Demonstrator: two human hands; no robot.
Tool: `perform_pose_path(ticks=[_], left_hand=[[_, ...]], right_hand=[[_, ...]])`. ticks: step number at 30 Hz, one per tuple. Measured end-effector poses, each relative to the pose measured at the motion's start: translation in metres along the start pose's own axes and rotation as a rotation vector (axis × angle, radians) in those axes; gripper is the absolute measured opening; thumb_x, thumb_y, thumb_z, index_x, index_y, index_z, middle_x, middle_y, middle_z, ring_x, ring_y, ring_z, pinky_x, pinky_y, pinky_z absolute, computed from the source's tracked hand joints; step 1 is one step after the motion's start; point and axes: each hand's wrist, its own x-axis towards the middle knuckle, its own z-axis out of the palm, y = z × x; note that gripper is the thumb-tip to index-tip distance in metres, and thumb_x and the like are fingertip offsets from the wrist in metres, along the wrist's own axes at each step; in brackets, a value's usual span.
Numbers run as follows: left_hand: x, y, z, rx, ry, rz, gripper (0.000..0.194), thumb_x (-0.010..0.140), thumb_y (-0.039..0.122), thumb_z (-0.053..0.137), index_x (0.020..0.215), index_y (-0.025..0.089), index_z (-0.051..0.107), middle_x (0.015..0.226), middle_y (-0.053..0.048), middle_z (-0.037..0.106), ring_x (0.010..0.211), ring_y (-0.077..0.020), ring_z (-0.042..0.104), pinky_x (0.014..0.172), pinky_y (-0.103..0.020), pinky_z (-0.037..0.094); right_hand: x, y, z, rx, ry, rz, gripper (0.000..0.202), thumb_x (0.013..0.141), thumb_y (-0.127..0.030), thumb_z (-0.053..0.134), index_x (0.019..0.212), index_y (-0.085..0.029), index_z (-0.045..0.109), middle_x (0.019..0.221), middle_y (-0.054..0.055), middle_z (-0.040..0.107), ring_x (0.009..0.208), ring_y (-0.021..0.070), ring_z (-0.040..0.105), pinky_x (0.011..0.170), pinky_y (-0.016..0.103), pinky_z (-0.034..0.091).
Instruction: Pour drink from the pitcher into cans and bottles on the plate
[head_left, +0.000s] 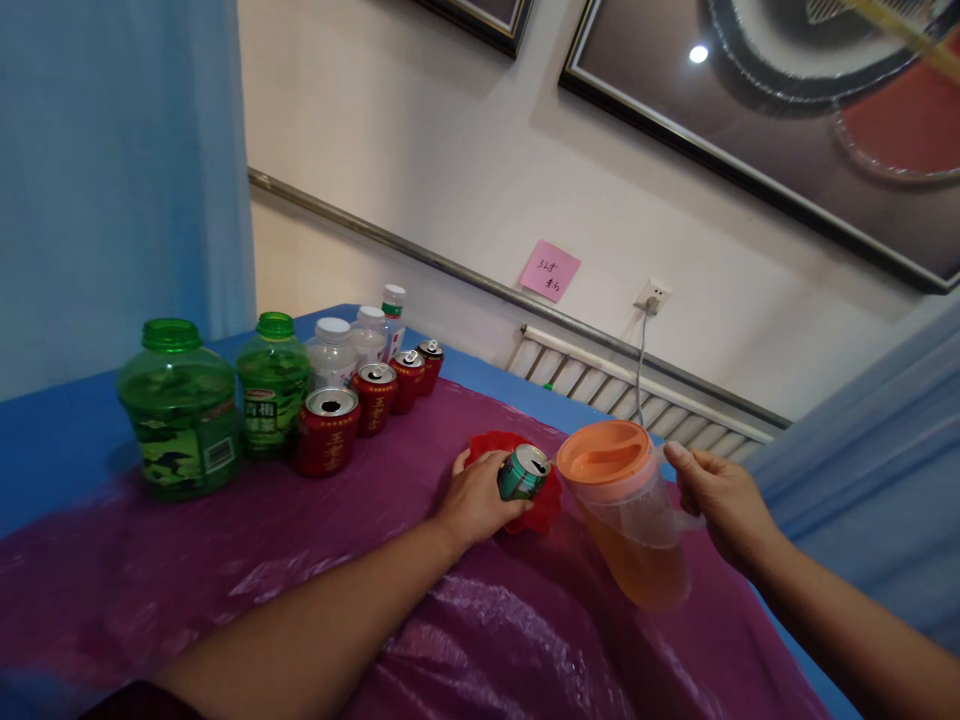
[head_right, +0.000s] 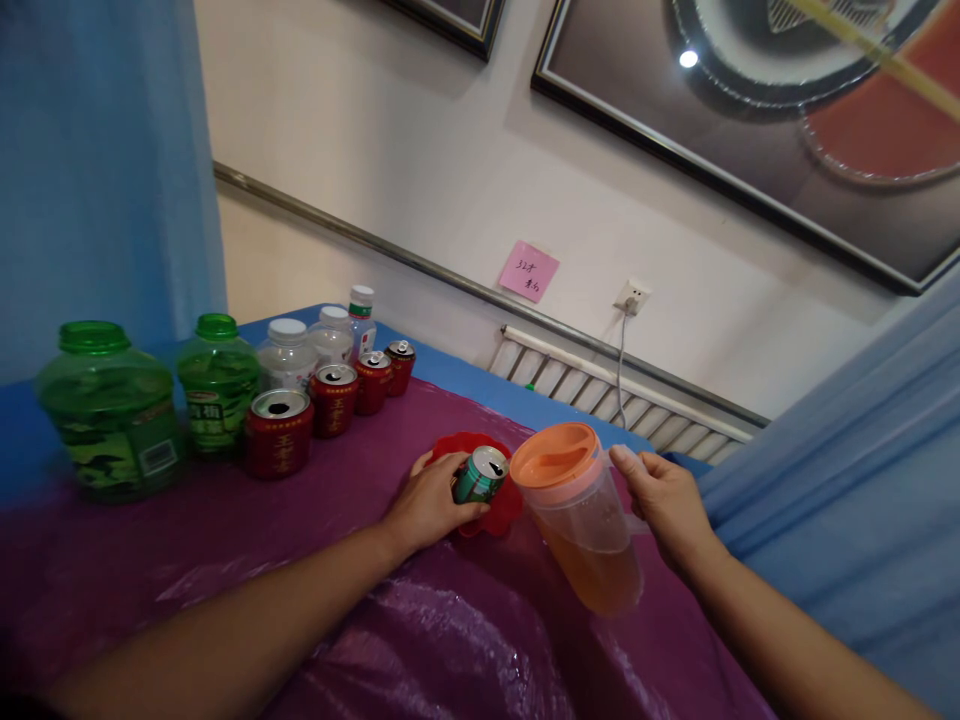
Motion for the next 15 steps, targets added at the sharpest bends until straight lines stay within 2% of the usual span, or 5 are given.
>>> perform_pose_path(ticks=[15], left_hand=[[0.0008,-0.0015,0.0004,0.006,0.000,-0.004,0.057,0.067,0.039,0.082,0.118,0.026,0.060,0.125,-0.003,0.071,0.123,-0.0283,0.062,0.120,-0.049,0.020]], right_hand=[[-0.0025,-0.0021,0.0018,-0.003,0.000,0.007,0.061,0.070,-0.075,0.069,0.051,-0.023,0.043,0.045,-0.006,0.038,0.046,0.0097,0.032,0.046,0.025,0.027]])
